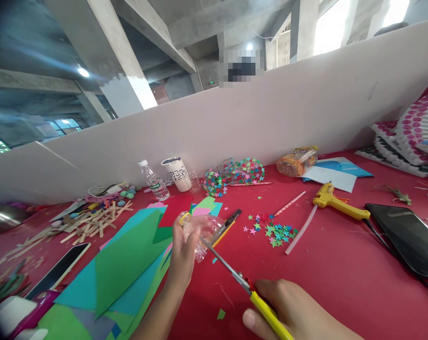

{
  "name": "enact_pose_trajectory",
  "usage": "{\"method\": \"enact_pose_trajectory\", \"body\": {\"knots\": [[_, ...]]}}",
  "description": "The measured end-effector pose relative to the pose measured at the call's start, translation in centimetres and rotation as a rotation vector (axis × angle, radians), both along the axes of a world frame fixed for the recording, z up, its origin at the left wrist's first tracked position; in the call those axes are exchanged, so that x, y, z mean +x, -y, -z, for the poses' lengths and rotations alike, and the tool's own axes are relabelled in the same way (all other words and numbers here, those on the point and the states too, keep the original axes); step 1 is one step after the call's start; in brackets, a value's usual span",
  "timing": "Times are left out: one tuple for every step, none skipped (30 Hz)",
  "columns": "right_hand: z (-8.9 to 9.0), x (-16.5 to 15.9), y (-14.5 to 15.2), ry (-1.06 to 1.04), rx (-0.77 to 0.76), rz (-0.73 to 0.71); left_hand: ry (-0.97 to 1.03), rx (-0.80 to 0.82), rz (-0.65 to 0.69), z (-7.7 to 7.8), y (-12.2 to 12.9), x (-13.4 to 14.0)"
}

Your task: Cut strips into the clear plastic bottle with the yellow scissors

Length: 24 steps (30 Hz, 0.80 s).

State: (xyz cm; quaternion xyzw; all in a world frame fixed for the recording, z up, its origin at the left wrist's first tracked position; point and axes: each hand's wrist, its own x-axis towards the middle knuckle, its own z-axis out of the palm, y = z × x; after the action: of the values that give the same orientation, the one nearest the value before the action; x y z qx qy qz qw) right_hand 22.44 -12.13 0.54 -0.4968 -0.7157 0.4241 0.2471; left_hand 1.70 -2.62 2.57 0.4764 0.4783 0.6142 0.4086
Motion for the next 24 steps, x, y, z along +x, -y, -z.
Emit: {"method": "enact_pose_trajectory", "body": {"knots": [[-0.2,0.0,0.1,-0.003,-0.007,0.001,-0.021,0.006,-0.003,0.0,0.0,0.0],[-0.4,0.0,0.1,-0.007,-0.011,-0.001,-0.039,0.014,0.002,0.1,0.1,-0.1],[-0.6,0.0,0.2,-0.010,-0.014,-0.004,-0.051,0.024,0.016,0.2,0.1,-0.1],[-0.8,0.0,0.2,-0.012,-0.014,-0.008,-0.058,0.034,0.032,0.3,0.1,-0.1],[-0.9,-0.1,0.2,-0.009,-0.012,-0.010,-0.063,0.041,0.049,0.4,0.1,-0.1],[-1.0,-0.3,0.2,0.002,-0.012,-0.014,-0.065,0.045,0.064,0.6,0.1,-0.1],[-1.0,-0.4,0.2,0.017,-0.011,-0.016,-0.064,0.048,0.078,0.8,0.1,-0.1],[-0.9,-0.5,0.2,0.032,-0.012,-0.013,-0.060,0.052,0.089,1.0,0.1,-0.1],[-0.8,-0.6,0.2,0.044,-0.012,-0.011,-0.055,0.061,0.097,1.1,0.1,-0.1],[-0.7,-0.7,0.2,0.047,-0.016,-0.004,-0.050,0.075,0.103,1.2,0.1,-0.2],[-0.5,-0.7,0.2,0.042,-0.024,0.004,-0.046,0.088,0.109,1.3,0.1,-0.2],[-0.4,-0.7,0.2,0.030,-0.031,0.016,-0.045,0.097,0.117,1.4,0.1,-0.3],[-0.2,-0.7,0.3,0.018,-0.039,0.039,-0.051,0.102,0.126,1.4,0.1,-0.4],[-0.1,-0.6,0.3,0.010,-0.047,0.056,-0.061,0.101,0.137,1.5,0.1,-0.4],[0.1,-0.6,0.3,0.006,-0.050,0.072,-0.069,0.100,0.146,1.5,0.2,-0.5],[0.2,-0.6,0.4,0.005,-0.051,0.082,-0.074,0.101,0.152,1.5,0.2,-0.6],[0.4,-0.6,0.4,0.005,-0.048,0.086,-0.075,0.105,0.156,1.5,0.2,-0.6],[0.5,-0.7,0.4,0.002,-0.044,0.091,-0.071,0.112,0.155,1.5,0.2,-0.6],[0.7,-0.8,0.4,-0.003,-0.038,0.099,-0.066,0.117,0.153,1.5,0.2,-0.6],[0.9,-0.8,0.3,-0.008,-0.030,0.114,-0.065,0.116,0.152,1.4,0.2,-0.6],[1.1,-0.9,0.3,-0.011,-0.023,0.130,-0.066,0.112,0.151,1.4,0.2,-0.6],[1.3,-0.9,0.3,-0.013,-0.021,0.139,-0.069,0.106,0.148,1.3,0.3,-0.5],[1.4,-1.0,0.3,-0.010,-0.020,0.144,-0.071,0.101,0.143,1.2,0.3,-0.5],[1.5,-1.0,0.2,-0.005,-0.024,0.143,-0.072,0.098,0.136,1.1,0.3,-0.5]]}}
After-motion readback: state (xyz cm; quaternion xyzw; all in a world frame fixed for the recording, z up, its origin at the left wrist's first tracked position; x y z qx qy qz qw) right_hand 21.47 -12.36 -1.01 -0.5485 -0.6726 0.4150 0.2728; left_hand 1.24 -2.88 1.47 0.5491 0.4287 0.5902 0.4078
